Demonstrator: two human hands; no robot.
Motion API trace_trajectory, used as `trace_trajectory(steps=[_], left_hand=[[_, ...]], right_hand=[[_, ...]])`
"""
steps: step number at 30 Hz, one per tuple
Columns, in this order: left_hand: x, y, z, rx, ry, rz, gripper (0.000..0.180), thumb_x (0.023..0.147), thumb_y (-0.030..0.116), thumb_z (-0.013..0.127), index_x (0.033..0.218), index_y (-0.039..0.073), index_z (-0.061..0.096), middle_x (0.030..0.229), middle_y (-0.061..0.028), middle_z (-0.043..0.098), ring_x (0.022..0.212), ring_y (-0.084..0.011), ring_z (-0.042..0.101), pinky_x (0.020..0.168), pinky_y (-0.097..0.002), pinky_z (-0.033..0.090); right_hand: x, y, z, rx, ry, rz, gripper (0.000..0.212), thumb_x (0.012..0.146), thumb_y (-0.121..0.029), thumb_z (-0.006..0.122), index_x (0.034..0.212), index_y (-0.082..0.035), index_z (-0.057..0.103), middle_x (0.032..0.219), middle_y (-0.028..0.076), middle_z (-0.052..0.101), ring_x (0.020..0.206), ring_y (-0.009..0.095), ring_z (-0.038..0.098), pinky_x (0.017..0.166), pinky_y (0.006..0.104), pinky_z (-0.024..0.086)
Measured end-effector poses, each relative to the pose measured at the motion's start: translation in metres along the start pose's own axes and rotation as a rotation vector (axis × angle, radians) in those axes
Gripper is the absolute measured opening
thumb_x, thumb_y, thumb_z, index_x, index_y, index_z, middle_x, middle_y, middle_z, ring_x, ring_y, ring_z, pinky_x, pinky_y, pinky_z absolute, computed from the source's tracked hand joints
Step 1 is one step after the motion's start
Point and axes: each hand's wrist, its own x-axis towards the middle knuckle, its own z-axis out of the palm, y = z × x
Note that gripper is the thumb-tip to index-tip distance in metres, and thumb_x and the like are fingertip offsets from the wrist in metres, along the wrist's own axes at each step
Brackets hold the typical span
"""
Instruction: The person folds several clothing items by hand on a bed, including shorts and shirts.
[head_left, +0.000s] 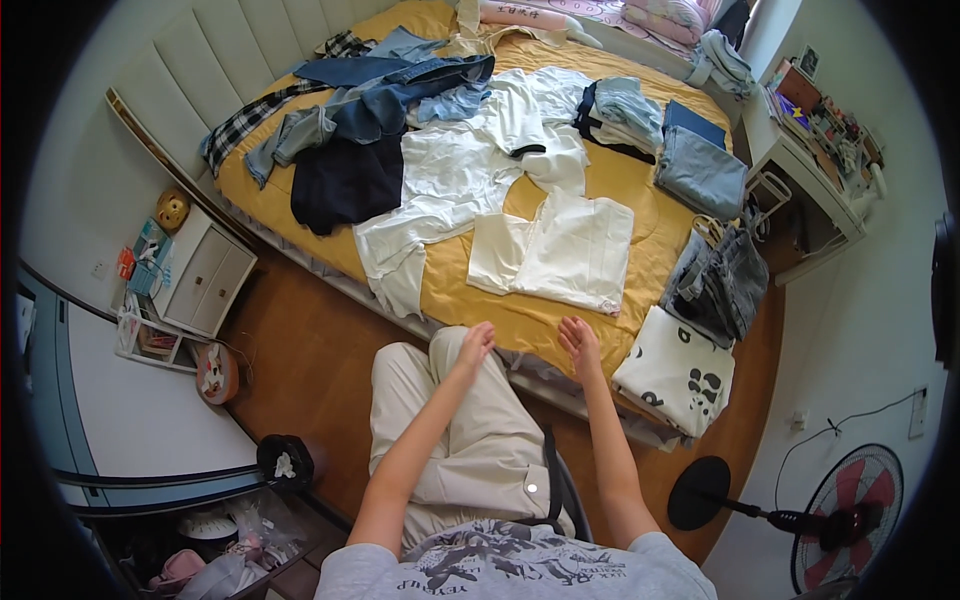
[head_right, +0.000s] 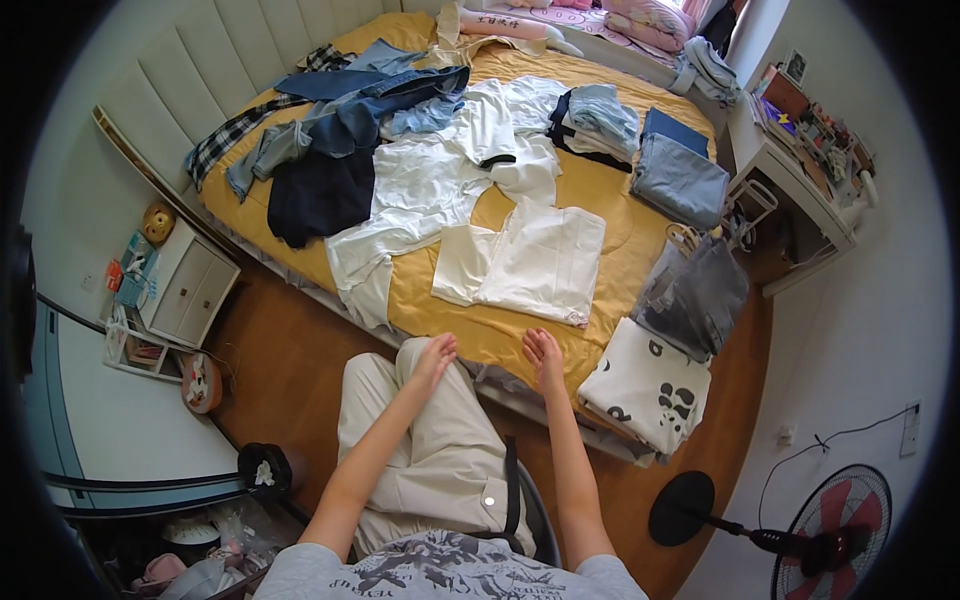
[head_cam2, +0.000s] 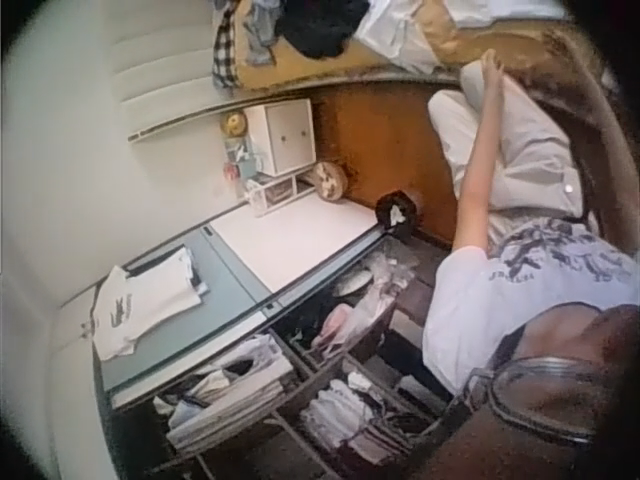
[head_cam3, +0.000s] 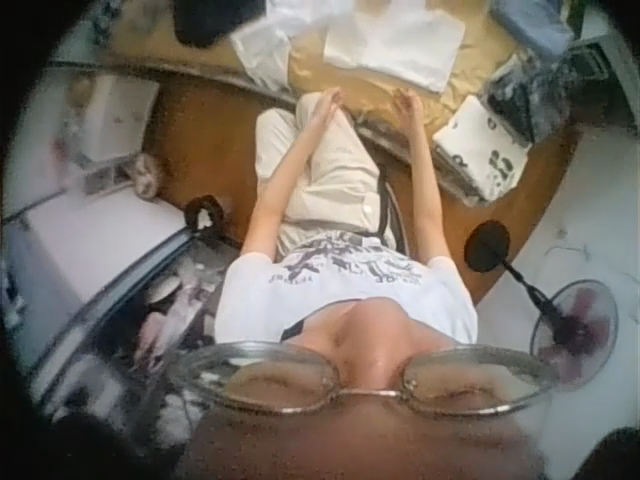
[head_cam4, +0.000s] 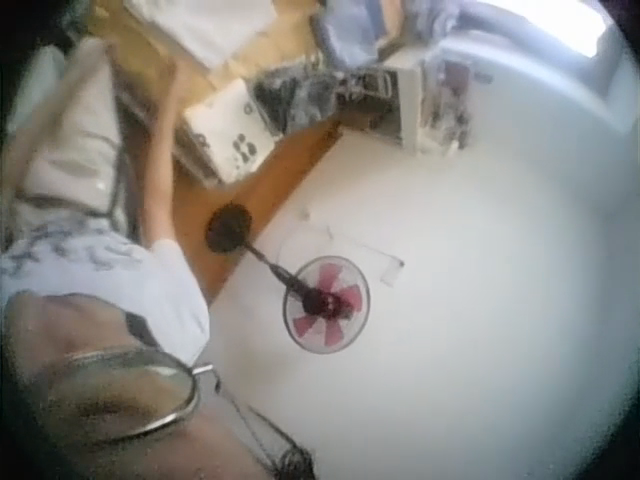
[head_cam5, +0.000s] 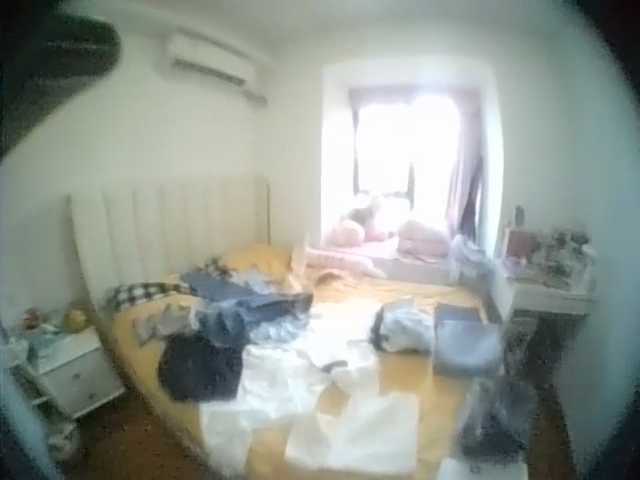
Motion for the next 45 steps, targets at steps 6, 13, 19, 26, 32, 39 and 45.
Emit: trace_trajectory(steps=[6,13,19,26,32,39,45], left_hand=[[0.078,0.039,-0.016,-0.416,0.091,0.015,0.032,0.081,0.028,0.055,0.105,0.008,0.049,0.102,-0.0047,0.051,0.095,-0.0176,0.049,0.085,-0.0282,0.039],[0.108,0.071,0.02,-0.372,-0.036,-0.099,0.045,0.076,0.029,0.061,0.111,0.006,0.046,0.102,-0.0073,0.052,0.094,-0.0197,0.052,0.079,-0.034,0.045],[0.112,0.035,0.004,-0.284,0.145,0.031,0.031,0.08,0.021,0.057,0.102,0.002,0.047,0.101,-0.0114,0.054,0.089,-0.0218,0.056,0.073,-0.0346,0.049],[0.017,-0.02,-0.01,-0.165,0.101,-0.031,0.03,0.082,0.02,0.054,0.104,0.002,0.046,0.098,-0.0083,0.055,0.088,-0.0175,0.055,0.073,-0.0295,0.046],[0.044,0.011,-0.013,-0.205,0.005,-0.015,0.031,0.081,0.021,0.054,0.104,0.003,0.045,0.099,-0.0074,0.055,0.089,-0.0163,0.055,0.074,-0.0286,0.047],[0.066,0.003,-0.039,-0.093,0.185,0.047,0.023,0.082,0.024,0.052,0.097,0.008,0.045,0.091,-0.0043,0.055,0.081,-0.0136,0.056,0.065,-0.0275,0.049],[0.059,-0.011,-0.021,-0.182,0.228,0.127,0.021,0.083,0.023,0.049,0.098,0.009,0.045,0.091,-0.0021,0.054,0.078,-0.011,0.054,0.063,-0.0253,0.047]], right_hand=[[0.038,0.012,0.014,0.329,-0.048,0.084,0.041,0.085,-0.022,0.049,0.117,0.001,0.037,0.122,0.015,0.042,0.115,0.025,0.039,0.096,0.0333,0.032],[0.071,0.024,0.046,0.389,-0.059,0.324,0.046,0.084,-0.029,0.051,0.117,0.0,0.038,0.12,0.015,0.043,0.114,0.026,0.038,0.097,0.0333,0.032],[0.081,0.031,0.058,0.352,-0.005,0.277,0.038,0.082,-0.018,0.053,0.113,0.002,0.04,0.112,0.014,0.048,0.103,0.025,0.048,0.092,0.0355,0.037],[0.015,0.038,0.021,0.18,0.101,0.295,0.033,0.083,-0.016,0.053,0.105,0.007,0.042,0.103,0.014,0.053,0.092,0.024,0.054,0.084,0.0388,0.044],[0.005,0.042,0.013,0.045,0.097,0.291,0.031,0.084,-0.022,0.051,0.097,0.006,0.047,0.093,0.014,0.056,0.086,0.023,0.057,0.08,0.0357,0.047],[0.025,-0.046,0.047,-0.552,-0.275,0.187,0.036,0.089,-0.029,0.038,0.103,0.0,0.054,0.1,0.011,0.058,0.09,0.018,0.057,0.08,0.0272,0.043],[0.108,-0.01,0.09,-1.581,0.13,-0.787,0.037,0.088,-0.027,0.035,0.117,-0.009,0.046,0.124,0.015,0.042,0.12,0.028,0.031,0.099,0.0425,0.019]])
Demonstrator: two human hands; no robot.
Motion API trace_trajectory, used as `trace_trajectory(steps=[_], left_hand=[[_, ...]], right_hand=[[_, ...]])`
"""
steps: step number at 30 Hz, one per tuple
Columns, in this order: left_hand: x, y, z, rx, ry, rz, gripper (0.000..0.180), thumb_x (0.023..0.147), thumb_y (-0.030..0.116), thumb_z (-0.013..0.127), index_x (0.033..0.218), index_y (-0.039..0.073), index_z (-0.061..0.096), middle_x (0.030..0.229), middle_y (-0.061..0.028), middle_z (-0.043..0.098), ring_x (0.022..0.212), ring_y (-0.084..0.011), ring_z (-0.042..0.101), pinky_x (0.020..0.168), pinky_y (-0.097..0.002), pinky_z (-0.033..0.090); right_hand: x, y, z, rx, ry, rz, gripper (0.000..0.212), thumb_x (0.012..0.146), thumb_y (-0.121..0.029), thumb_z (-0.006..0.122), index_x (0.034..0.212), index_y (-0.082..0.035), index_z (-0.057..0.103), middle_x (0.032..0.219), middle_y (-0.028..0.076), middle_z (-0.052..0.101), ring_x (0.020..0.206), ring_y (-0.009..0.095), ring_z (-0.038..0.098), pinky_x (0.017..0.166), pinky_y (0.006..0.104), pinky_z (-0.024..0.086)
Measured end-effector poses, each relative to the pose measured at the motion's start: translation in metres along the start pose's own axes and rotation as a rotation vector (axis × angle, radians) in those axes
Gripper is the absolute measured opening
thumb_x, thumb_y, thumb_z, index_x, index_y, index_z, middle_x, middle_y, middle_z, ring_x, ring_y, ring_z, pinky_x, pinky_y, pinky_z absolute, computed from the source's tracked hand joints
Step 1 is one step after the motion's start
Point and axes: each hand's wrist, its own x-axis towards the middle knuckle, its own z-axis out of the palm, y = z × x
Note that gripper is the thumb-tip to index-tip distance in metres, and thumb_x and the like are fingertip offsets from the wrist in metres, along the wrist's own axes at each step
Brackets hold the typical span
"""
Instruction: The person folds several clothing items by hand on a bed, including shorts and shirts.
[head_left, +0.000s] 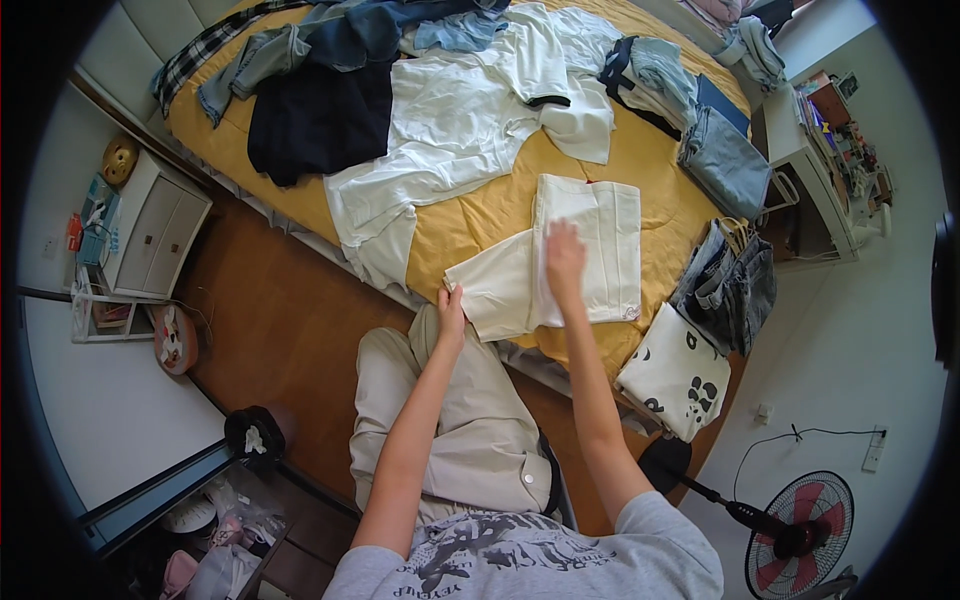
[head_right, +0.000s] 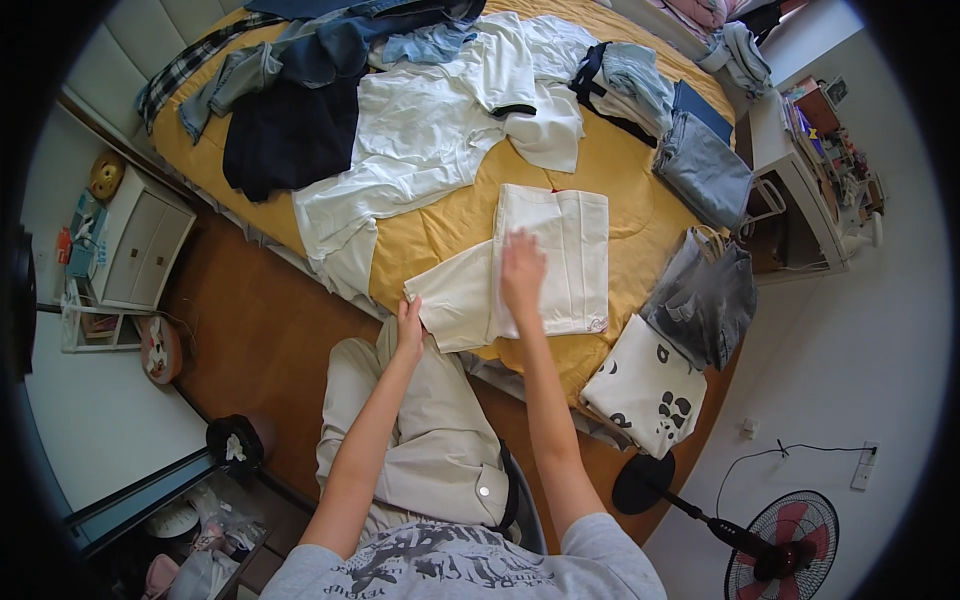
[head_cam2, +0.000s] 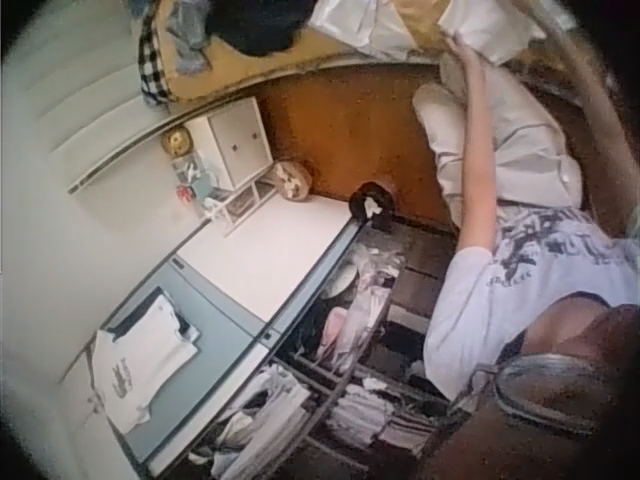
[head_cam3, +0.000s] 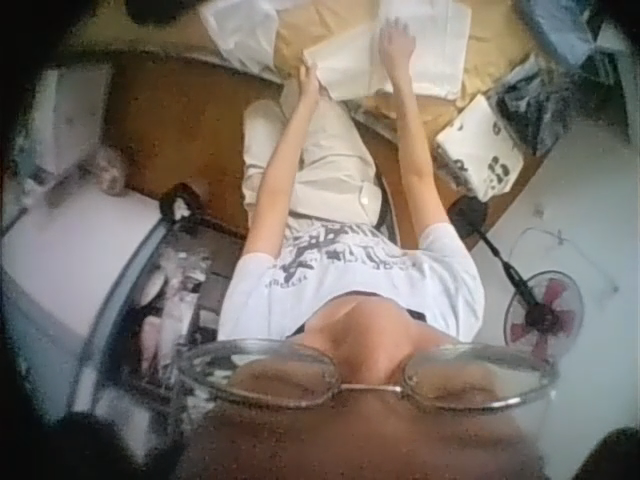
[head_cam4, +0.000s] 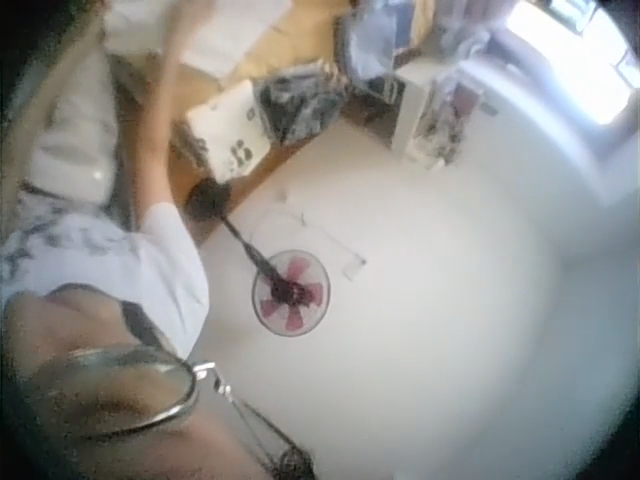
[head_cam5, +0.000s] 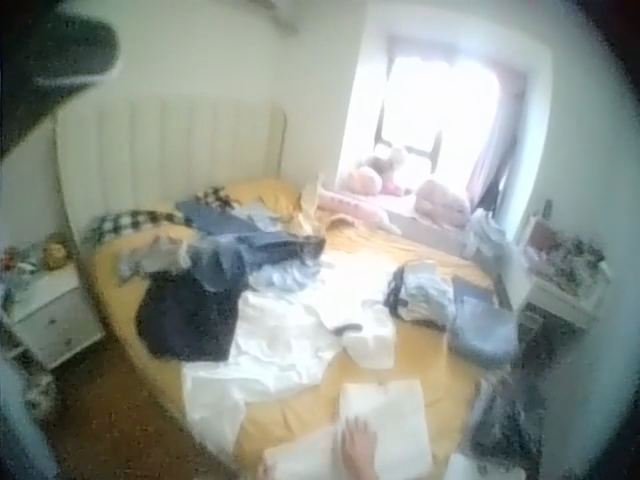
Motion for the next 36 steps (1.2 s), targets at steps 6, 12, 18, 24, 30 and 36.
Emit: trace_trajectory(steps=[6,12,18,24,30,36], left_hand=[[0.01,-0.01,-0.018,0.02,0.019,0.086,0.02,0.085,0.023,0.046,0.096,0.007,0.043,0.089,-0.0033,0.049,0.083,-0.0114,0.046,0.074,-0.0252,0.038],[0.006,0.009,0.007,0.09,0.2,0.304,0.02,0.083,0.013,0.048,0.1,0.004,0.043,0.091,-0.006,0.05,0.086,-0.0151,0.047,0.078,-0.0278,0.038],[0.055,0.068,0.069,1.136,-0.09,1.003,0.016,0.081,0.006,0.046,0.094,-0.001,0.05,0.085,-0.01,0.054,0.088,-0.0177,0.052,0.078,-0.0301,0.042],[0.117,0.049,0.13,0.781,-0.545,0.264,0.016,0.082,-0.001,0.04,0.095,-0.003,0.05,0.082,-0.0087,0.056,0.069,-0.0154,0.057,0.062,-0.0259,0.047],[0.138,0.055,0.156,1.055,-0.584,0.476,0.029,0.087,0.01,0.037,0.116,0.013,0.04,0.095,-0.0111,0.052,0.075,-0.019,0.057,0.062,-0.0273,0.048],[0.135,0.07,0.187,1.272,-0.619,0.713,0.037,0.083,0.027,0.047,0.117,0.015,0.039,0.099,-0.0152,0.051,0.077,-0.0318,0.054,0.074,-0.0392,0.043]], right_hand=[[0.0,-0.033,0.049,0.095,-0.232,-0.27,0.041,0.085,-0.029,0.04,0.119,-0.008,0.042,0.125,0.013,0.04,0.121,0.032,0.029,0.1,0.0442,0.017],[0.046,0.03,0.028,0.16,-0.058,-0.008,0.042,0.083,-0.019,0.045,0.122,-0.006,0.038,0.127,0.015,0.037,0.121,0.032,0.027,0.099,0.0382,0.02],[0.056,0.023,0.034,0.037,-0.074,0.085,0.062,0.074,-0.024,0.056,0.127,-0.008,0.029,0.13,0.013,0.031,0.123,0.031,0.022,0.097,0.0453,0.019],[0.127,0.036,0.021,-0.003,-0.369,-0.292,0.044,0.064,-0.002,0.053,0.108,-0.01,0.049,0.101,0.007,0.05,0.103,0.029,0.04,0.087,0.0403,0.028],[0.113,0.041,-0.037,0.199,-0.272,-0.366,0.036,0.063,0.002,0.053,0.097,-0.009,0.051,0.081,0.006,0.049,0.084,0.024,0.045,0.079,0.0349,0.031],[0.088,0.045,-0.082,0.067,-0.308,-0.377,0.022,0.064,0.0,0.056,0.084,-0.009,0.055,0.081,0.005,0.051,0.085,0.024,0.046,0.078,0.0354,0.033]])
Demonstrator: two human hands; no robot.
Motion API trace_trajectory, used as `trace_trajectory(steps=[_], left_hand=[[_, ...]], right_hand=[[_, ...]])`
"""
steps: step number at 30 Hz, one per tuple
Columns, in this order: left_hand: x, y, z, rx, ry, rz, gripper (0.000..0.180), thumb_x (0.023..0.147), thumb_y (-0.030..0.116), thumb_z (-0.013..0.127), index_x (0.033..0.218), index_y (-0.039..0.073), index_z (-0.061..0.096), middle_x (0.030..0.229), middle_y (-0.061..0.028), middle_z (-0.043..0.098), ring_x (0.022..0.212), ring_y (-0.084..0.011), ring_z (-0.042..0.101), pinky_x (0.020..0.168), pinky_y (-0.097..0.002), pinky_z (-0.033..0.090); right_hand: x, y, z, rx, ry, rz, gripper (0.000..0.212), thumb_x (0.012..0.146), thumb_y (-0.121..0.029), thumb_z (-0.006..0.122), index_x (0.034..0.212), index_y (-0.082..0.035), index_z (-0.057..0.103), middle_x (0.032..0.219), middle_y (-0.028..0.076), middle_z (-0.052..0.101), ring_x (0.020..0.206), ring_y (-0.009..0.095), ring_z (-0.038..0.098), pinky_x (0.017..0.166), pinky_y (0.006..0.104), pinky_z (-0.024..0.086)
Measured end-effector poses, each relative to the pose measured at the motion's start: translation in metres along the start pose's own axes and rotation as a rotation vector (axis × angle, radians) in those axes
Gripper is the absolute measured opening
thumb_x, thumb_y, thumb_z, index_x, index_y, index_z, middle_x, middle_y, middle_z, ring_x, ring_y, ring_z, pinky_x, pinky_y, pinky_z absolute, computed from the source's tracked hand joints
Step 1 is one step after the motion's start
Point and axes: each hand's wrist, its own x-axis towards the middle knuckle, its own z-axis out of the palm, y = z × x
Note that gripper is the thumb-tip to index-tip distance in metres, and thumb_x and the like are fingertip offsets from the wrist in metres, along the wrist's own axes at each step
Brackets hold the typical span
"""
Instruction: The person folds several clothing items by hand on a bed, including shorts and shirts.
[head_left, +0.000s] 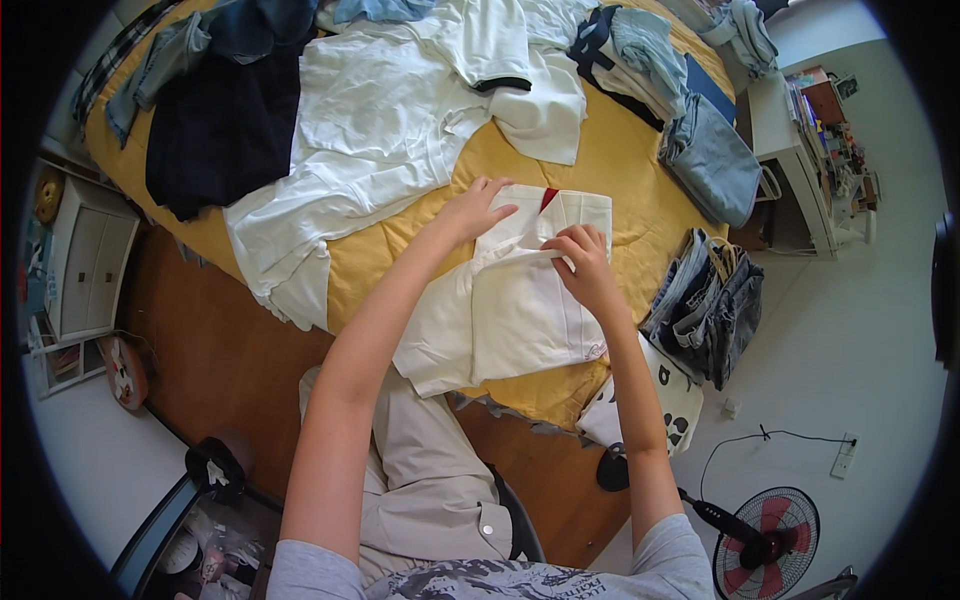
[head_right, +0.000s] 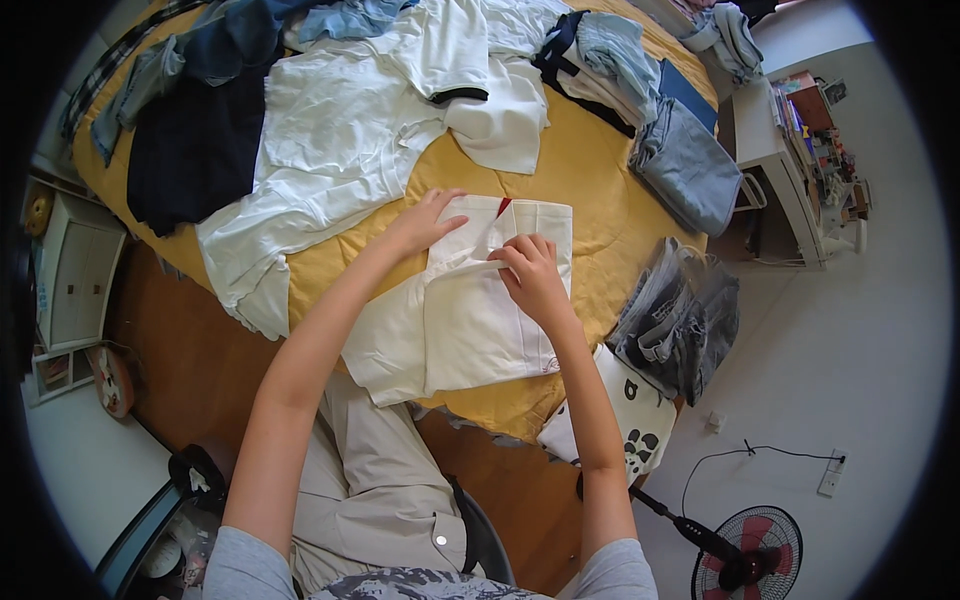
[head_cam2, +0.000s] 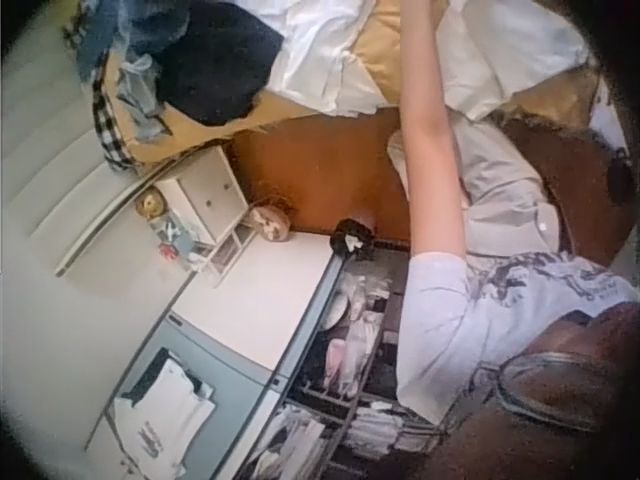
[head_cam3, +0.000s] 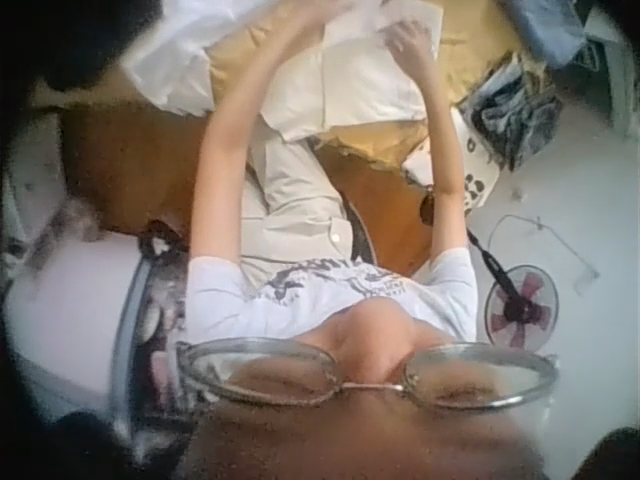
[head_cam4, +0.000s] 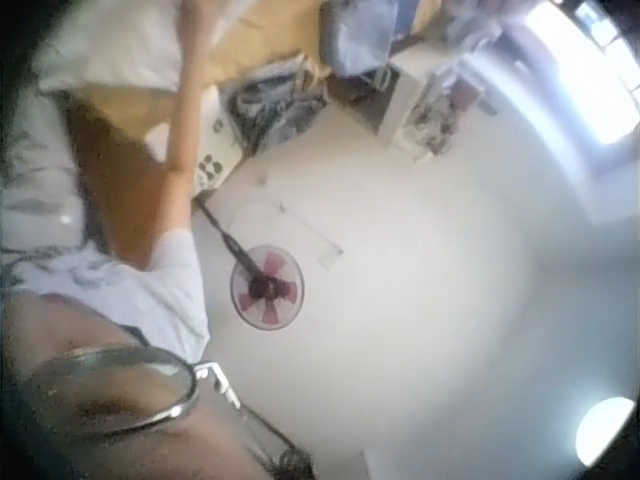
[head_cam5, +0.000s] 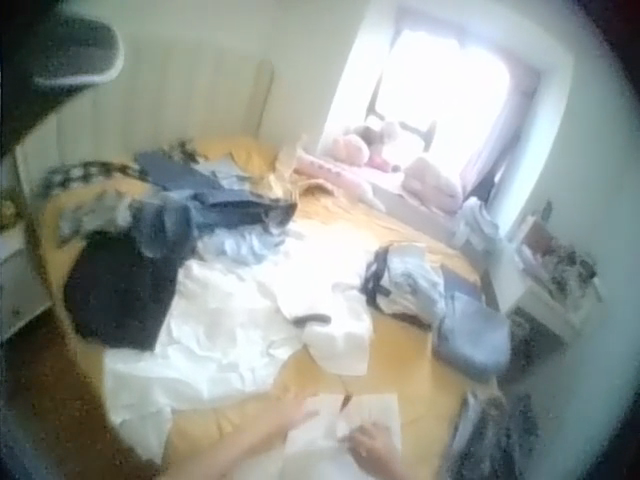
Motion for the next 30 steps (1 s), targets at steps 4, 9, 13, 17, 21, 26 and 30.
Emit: trace_trajectory(steps=[4,9,13,17,21,26,30], left_hand=[[0.007,-0.03,-0.008,-0.3,-0.123,-0.145,0.028,0.082,0.021,0.049,0.105,0.007,0.043,0.082,-0.0119,0.053,0.075,-0.0247,0.054,0.067,-0.0354,0.046],[0.004,-0.046,0.014,-0.562,0.125,-0.199,0.018,0.084,0.017,0.048,0.096,0.004,0.045,0.076,-0.0078,0.051,0.062,-0.0127,0.053,0.054,-0.0247,0.048],[-0.007,-0.039,0.018,-0.434,0.156,-0.223,0.025,0.083,0.022,0.05,0.092,-0.001,0.049,0.079,-0.0095,0.051,0.069,-0.0164,0.053,0.064,-0.0273,0.046],[-0.02,-0.029,0.009,-0.272,0.094,-0.226,0.031,0.08,0.029,0.053,0.089,0.0,0.054,0.086,-0.0131,0.051,0.076,-0.0209,0.053,0.07,-0.0293,0.042],[-0.008,-0.033,0.019,-0.379,0.09,-0.177,0.029,0.077,0.029,0.055,0.088,0.002,0.056,0.08,-0.0137,0.053,0.071,-0.0229,0.053,0.066,-0.0305,0.042],[-0.005,-0.04,0.021,-0.391,0.096,-0.296,0.028,0.077,0.027,0.055,0.085,0.001,0.056,0.069,-0.0123,0.056,0.064,-0.0233,0.054,0.061,-0.0315,0.042],[0.0,-0.03,0.031,-0.414,0.256,-0.391,0.026,0.076,0.027,0.055,0.083,0.002,0.057,0.069,-0.0116,0.058,0.064,-0.0251,0.056,0.058,-0.0324,0.042]], right_hand=[[0.011,-0.003,0.002,0.068,0.15,-0.019,0.015,0.065,-0.002,0.059,0.078,-0.009,0.057,0.084,0.005,0.054,0.08,0.024,0.048,0.072,0.0349,0.038],[0.064,-0.015,0.025,0.461,0.107,0.344,0.024,0.069,-0.003,0.059,0.092,-0.007,0.055,0.097,0.011,0.054,0.082,0.024,0.053,0.067,0.0289,0.043],[0.079,0.014,0.044,0.352,0.2,0.105,0.04,0.069,-0.006,0.061,0.108,-0.01,0.051,0.109,0.014,0.051,0.097,0.027,0.051,0.078,0.0306,0.042],[0.059,0.071,0.034,-0.067,0.187,0.152,0.042,0.068,-0.019,0.065,0.107,-0.009,0.052,0.115,0.012,0.047,0.107,0.028,0.044,0.085,0.0338,0.037],[0.033,0.127,0.017,-0.061,-0.205,0.501,0.049,0.067,-0.037,0.067,0.102,-0.006,0.054,0.12,0.011,0.042,0.114,0.028,0.036,0.091,0.0341,0.032],[0.02,0.16,0.01,0.374,-0.161,0.563,0.049,0.066,-0.039,0.068,0.095,-0.002,0.055,0.111,0.014,0.046,0.1,0.024,0.045,0.08,0.0295,0.039],[0.012,0.182,0.015,0.431,-0.228,0.741,0.042,0.069,-0.034,0.067,0.091,0.0,0.054,0.103,0.014,0.048,0.09,0.02,0.048,0.073,0.0292,0.041]])
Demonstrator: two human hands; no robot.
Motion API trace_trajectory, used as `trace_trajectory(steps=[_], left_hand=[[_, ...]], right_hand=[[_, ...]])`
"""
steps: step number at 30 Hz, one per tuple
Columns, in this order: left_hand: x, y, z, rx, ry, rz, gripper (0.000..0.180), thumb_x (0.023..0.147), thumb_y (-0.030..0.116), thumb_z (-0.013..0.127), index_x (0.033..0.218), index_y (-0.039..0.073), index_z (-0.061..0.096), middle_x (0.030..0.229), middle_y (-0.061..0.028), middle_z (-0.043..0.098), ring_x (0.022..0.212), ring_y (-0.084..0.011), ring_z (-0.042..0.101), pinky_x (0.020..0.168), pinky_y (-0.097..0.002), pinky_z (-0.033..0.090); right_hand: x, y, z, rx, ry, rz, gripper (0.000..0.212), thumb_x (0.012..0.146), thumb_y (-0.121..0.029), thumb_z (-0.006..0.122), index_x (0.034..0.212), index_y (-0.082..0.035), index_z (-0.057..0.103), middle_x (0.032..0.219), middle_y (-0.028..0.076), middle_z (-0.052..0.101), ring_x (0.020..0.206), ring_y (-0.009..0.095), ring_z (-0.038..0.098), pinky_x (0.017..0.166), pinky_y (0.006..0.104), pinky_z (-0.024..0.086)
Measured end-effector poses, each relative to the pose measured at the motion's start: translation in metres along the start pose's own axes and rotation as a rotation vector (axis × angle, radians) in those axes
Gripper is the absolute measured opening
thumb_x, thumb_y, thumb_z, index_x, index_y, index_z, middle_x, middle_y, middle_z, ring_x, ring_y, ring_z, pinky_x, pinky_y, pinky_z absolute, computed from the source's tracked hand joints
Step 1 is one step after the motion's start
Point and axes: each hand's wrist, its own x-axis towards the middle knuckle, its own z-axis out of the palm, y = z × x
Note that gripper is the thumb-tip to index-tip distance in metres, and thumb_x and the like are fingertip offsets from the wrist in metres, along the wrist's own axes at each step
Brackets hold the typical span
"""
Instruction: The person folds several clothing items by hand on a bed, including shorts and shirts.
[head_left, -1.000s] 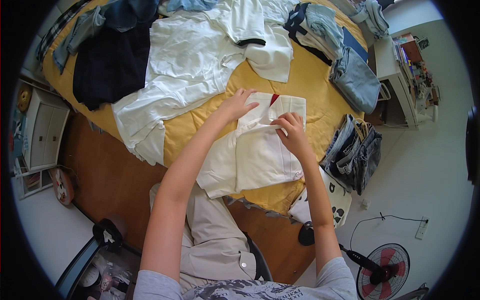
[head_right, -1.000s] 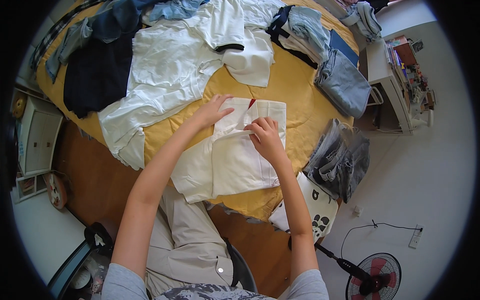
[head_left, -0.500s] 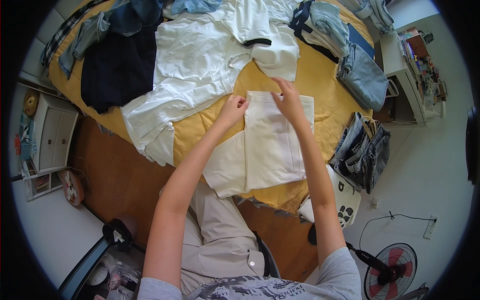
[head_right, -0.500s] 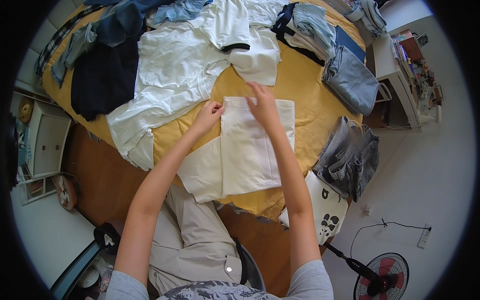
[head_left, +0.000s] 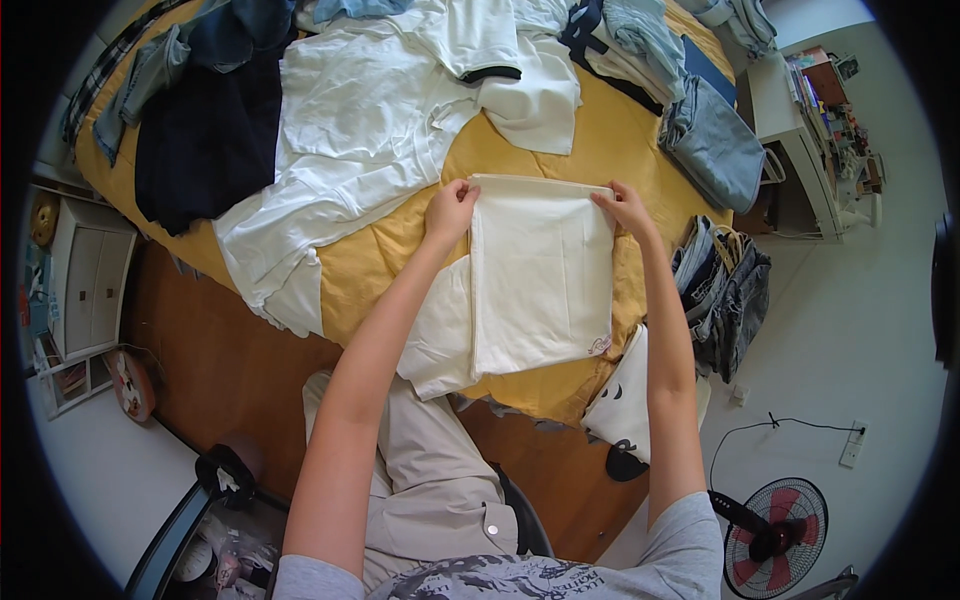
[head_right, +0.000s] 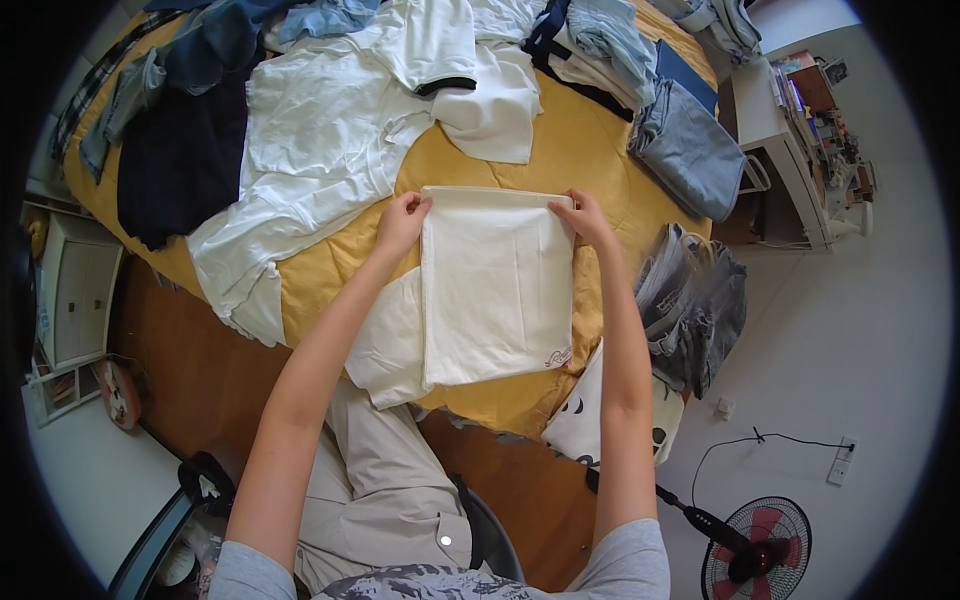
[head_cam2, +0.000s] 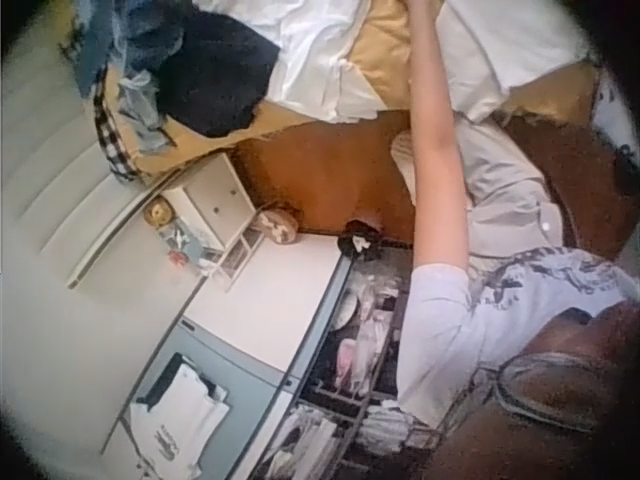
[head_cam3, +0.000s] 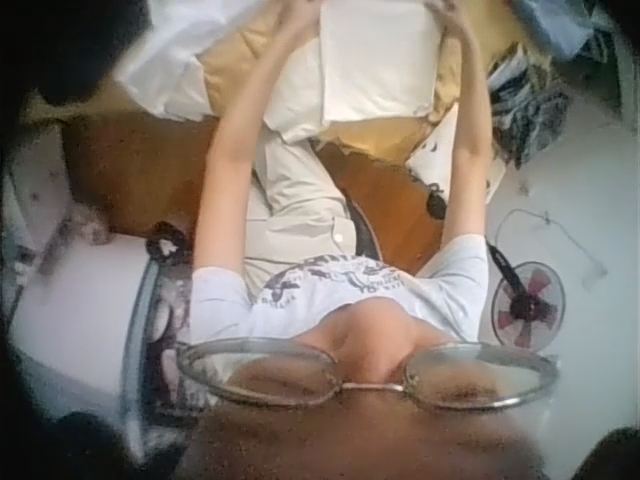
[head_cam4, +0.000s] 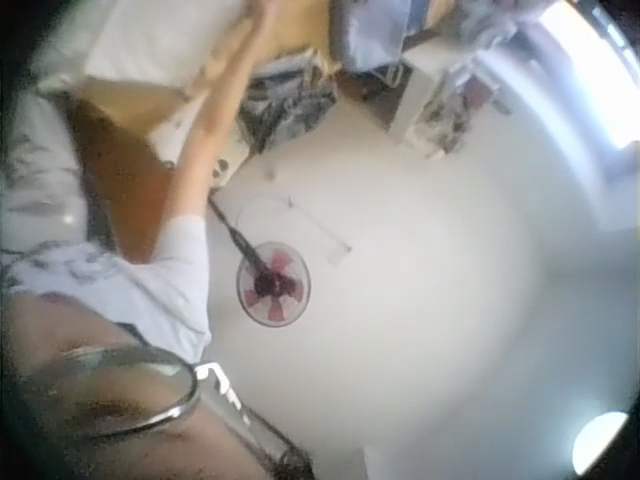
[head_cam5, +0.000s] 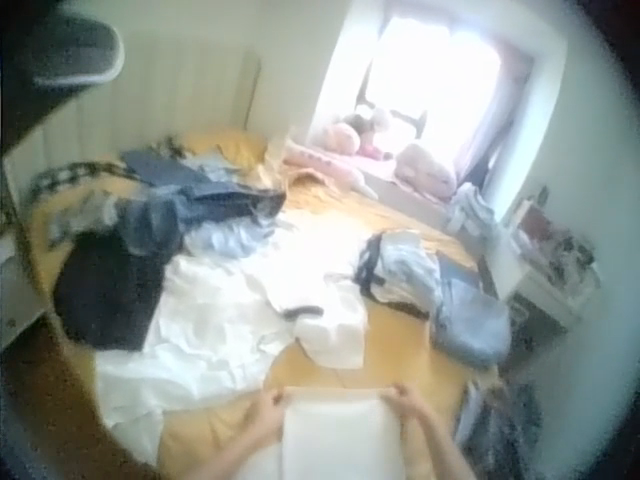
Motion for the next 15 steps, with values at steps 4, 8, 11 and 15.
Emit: trace_trajectory(steps=[4,8,11,15], left_hand=[[-0.001,0.01,0.014,0.142,0.068,-0.024,0.024,0.077,0.026,0.055,0.083,0.003,0.057,0.07,-0.0104,0.059,0.066,-0.0267,0.057,0.057,-0.034,0.042],[-0.019,-0.006,0.002,0.271,0.212,0.047,0.026,0.078,0.028,0.055,0.081,0.001,0.054,0.068,-0.0082,0.06,0.063,-0.023,0.057,0.055,-0.0324,0.043],[-0.025,0.01,0.0,0.326,0.185,0.082,0.029,0.079,0.031,0.053,0.081,0.002,0.052,0.069,-0.0078,0.06,0.063,-0.0228,0.058,0.056,-0.032,0.043],[-0.039,0.002,-0.024,0.228,-0.13,-0.091,0.034,0.079,0.037,0.051,0.076,0.003,0.053,0.069,-0.0086,0.06,0.068,-0.0247,0.058,0.059,-0.033,0.043]], right_hand=[[0.001,0.008,0.027,-0.196,0.392,-0.045,0.034,0.075,-0.026,0.062,0.097,-0.003,0.052,0.104,0.013,0.05,0.095,0.023,0.047,0.077,0.0331,0.038],[-0.038,-0.058,0.075,-0.446,0.821,-0.484,0.039,0.08,-0.023,0.053,0.116,-0.011,0.043,0.122,0.015,0.04,0.114,0.031,0.034,0.093,0.04,0.028],[-0.056,-0.008,0.084,-0.654,0.634,-0.404,0.046,0.085,-0.031,0.04,0.128,-0.015,0.032,0.134,0.01,0.028,0.123,0.029,0.024,0.099,0.041,0.02],[-0.068,0.01,0.082,-0.55,0.626,-0.121,0.047,0.087,-0.034,0.034,0.13,-0.016,0.028,0.136,0.009,0.023,0.125,0.028,0.019,0.101,0.0442,0.012]])
